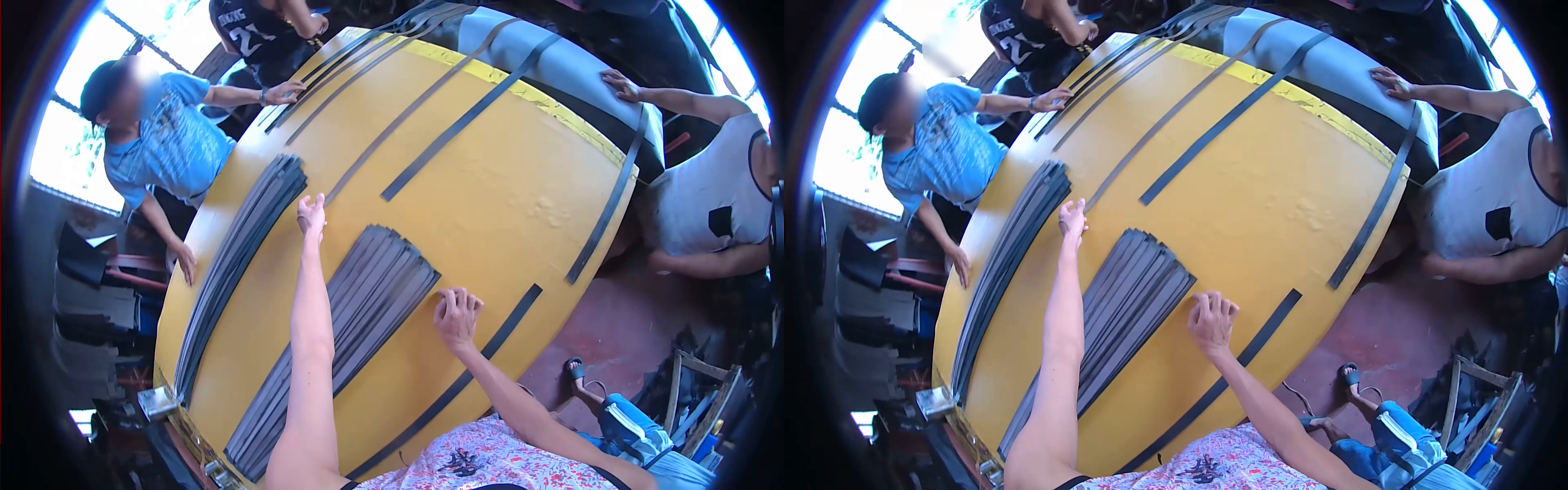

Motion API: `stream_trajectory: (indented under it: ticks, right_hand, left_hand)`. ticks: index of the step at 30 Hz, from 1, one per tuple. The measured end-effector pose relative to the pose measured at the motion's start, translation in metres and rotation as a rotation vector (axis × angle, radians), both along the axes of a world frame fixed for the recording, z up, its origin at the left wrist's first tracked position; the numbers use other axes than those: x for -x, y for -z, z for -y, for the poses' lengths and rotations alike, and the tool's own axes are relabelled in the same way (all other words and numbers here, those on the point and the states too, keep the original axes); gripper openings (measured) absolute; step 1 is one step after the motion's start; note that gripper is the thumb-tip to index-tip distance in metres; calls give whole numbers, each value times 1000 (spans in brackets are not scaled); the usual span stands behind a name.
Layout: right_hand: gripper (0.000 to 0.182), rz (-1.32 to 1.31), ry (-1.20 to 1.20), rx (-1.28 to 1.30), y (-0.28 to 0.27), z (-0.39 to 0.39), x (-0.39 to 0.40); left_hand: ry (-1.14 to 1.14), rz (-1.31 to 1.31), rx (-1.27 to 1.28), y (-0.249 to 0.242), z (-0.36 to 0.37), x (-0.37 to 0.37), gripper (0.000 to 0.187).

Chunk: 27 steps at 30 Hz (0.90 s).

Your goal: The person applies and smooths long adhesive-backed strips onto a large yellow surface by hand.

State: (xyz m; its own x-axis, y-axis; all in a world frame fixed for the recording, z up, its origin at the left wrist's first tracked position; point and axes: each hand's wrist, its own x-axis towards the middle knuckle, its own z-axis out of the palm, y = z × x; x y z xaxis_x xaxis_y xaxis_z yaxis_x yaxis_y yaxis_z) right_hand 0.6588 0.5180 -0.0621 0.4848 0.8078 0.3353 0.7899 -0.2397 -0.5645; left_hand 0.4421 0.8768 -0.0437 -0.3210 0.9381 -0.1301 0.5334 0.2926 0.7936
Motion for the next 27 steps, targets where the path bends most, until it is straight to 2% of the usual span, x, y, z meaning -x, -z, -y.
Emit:
stream_trajectory:
  ticks: [1, 2, 4, 5, 7, 9, 12, 18, 20, 21, 23, 24, 26, 27]
  right_hand:
    - [21, -18, -14, 6, -1, 1, 0]
    - [22, -38, -30, 14, -1, 1, 1]
    - [22, -49, -24, 17, -3, 2, 2]
    - [22, -54, -30, 13, -5, 1, 1]
    - [22, -55, -23, 0, -5, 1, 2]
    - [21, -55, -18, -20, -4, 1, 2]
    - [20, -44, -20, -32, -1, 3, 3]
    - [19, -39, -26, -64, 15, 2, 0]
    - [42, -182, 11, -70, 18, -1, 1]
    - [42, -181, 11, -79, 14, 0, 2]
    - [69, -852, -27, -400, -17, 11, 3]
    - [69, -846, -34, -402, -34, 22, 3]
    - [71, -189, -94, -484, -77, 51, 4]
    - [71, -184, -104, -483, -92, 64, 5]
  left_hand:
    - [20, -30, 24, -2, -3, -4, 44]
    - [30, -32, 25, 4, -6, -5, 44]
    - [83, 175, 36, 14, -1, -1, 26]
    - [87, 172, 29, 6, 11, -1, 26]
    - [120, 503, 51, -13, 51, -1, 20]
    - [175, 737, 74, -43, 100, -1, 21]
    - [237, 917, 30, -86, 176, -11, 17]
    - [420, 941, -12, -140, 305, -21, 19]
    - [483, 893, 56, -148, 344, -16, 19]
    - [487, 892, 48, -149, 362, -13, 19]
    - [556, 767, 34, -149, 396, -4, 17]
    - [554, 773, 26, -150, 412, 1, 17]
    - [569, 749, 35, -155, 445, 12, 16]
    - [585, 748, 37, -157, 458, 19, 16]
